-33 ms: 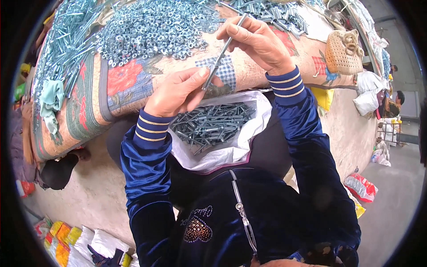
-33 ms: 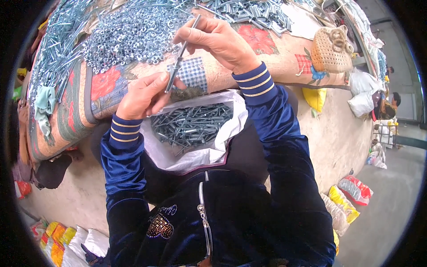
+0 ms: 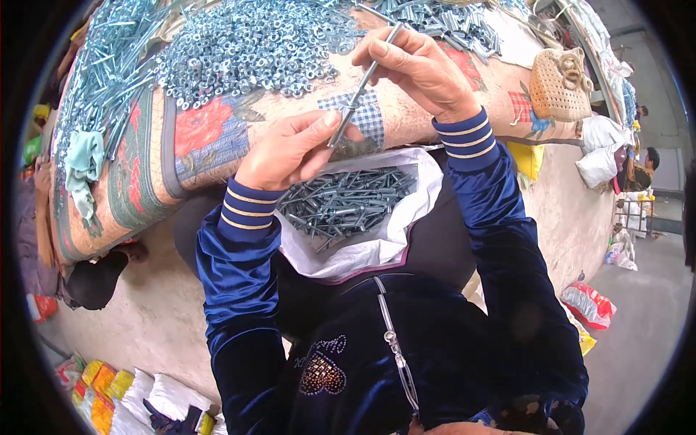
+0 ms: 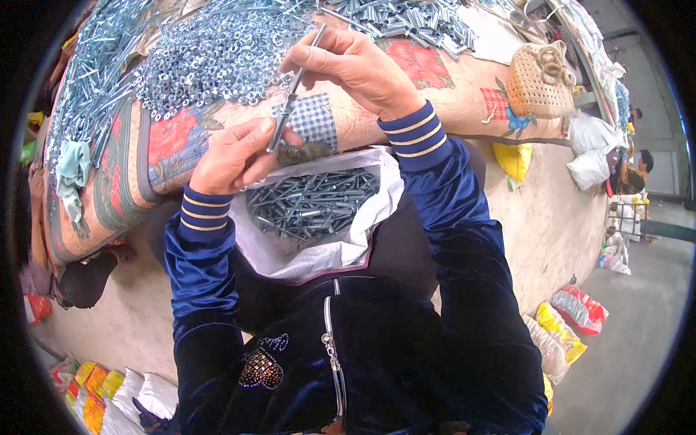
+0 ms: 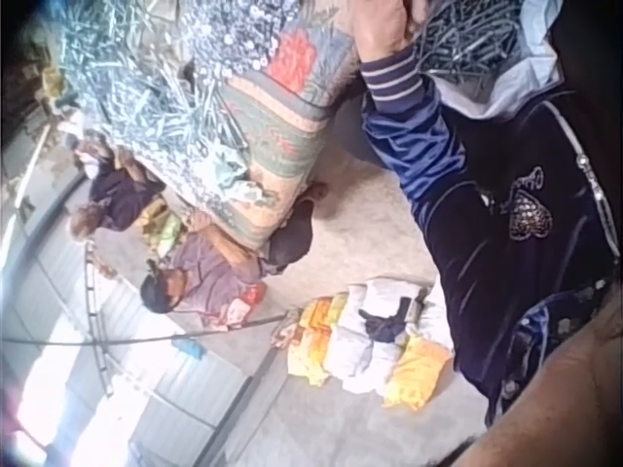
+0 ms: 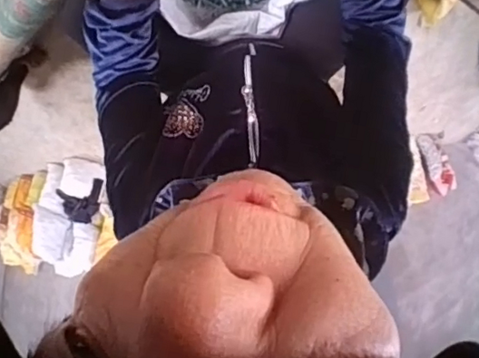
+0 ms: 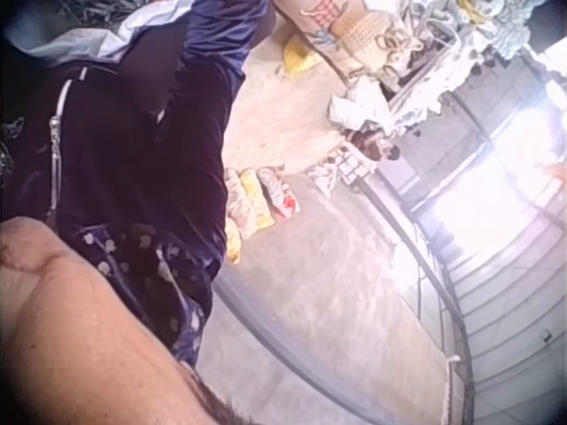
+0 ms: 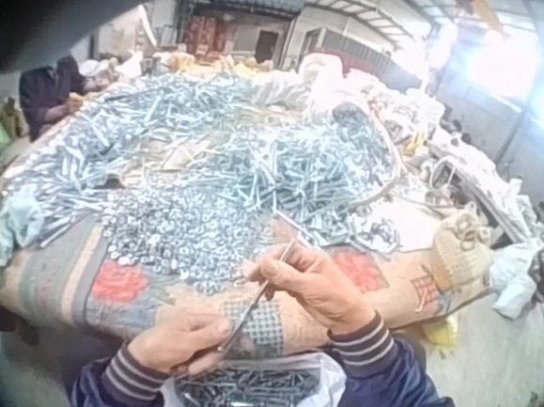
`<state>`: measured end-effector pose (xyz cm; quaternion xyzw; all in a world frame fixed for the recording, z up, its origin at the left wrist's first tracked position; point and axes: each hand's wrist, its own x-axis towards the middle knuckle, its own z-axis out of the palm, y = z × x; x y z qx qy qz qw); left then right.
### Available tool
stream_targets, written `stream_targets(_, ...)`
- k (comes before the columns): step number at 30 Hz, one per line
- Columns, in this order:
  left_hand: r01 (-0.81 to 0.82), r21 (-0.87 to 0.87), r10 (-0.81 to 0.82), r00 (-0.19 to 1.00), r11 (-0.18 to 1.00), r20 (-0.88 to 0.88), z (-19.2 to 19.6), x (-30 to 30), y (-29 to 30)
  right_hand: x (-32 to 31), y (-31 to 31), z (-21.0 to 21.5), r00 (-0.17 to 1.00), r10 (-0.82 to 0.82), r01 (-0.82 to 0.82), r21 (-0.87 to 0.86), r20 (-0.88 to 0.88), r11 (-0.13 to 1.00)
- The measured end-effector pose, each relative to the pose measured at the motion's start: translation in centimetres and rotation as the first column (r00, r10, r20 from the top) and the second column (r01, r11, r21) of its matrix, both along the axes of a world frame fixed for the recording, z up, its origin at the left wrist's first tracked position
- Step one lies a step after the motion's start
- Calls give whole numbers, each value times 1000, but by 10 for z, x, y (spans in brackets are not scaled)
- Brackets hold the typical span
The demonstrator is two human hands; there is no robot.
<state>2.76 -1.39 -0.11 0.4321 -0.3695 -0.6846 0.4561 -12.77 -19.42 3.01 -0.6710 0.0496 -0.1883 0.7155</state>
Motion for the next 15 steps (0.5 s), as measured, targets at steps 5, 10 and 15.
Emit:
stream_targets(5, -165, 6, 163, 963, 986, -217, -17, 0, -3, 11, 14, 0, 985, -99, 86, 99, 143, 991)
stream_targets(10, -372, 87, 370, 928, 924, 37, -11, -15, -4, 9, 5, 9, 783, -472, 157, -607, -404, 779)
stream_targets(15, -505, -3, 499, 853, 863, 150, -8, -17, -2, 11, 2, -10, 964, -264, 242, -305, -34, 921)
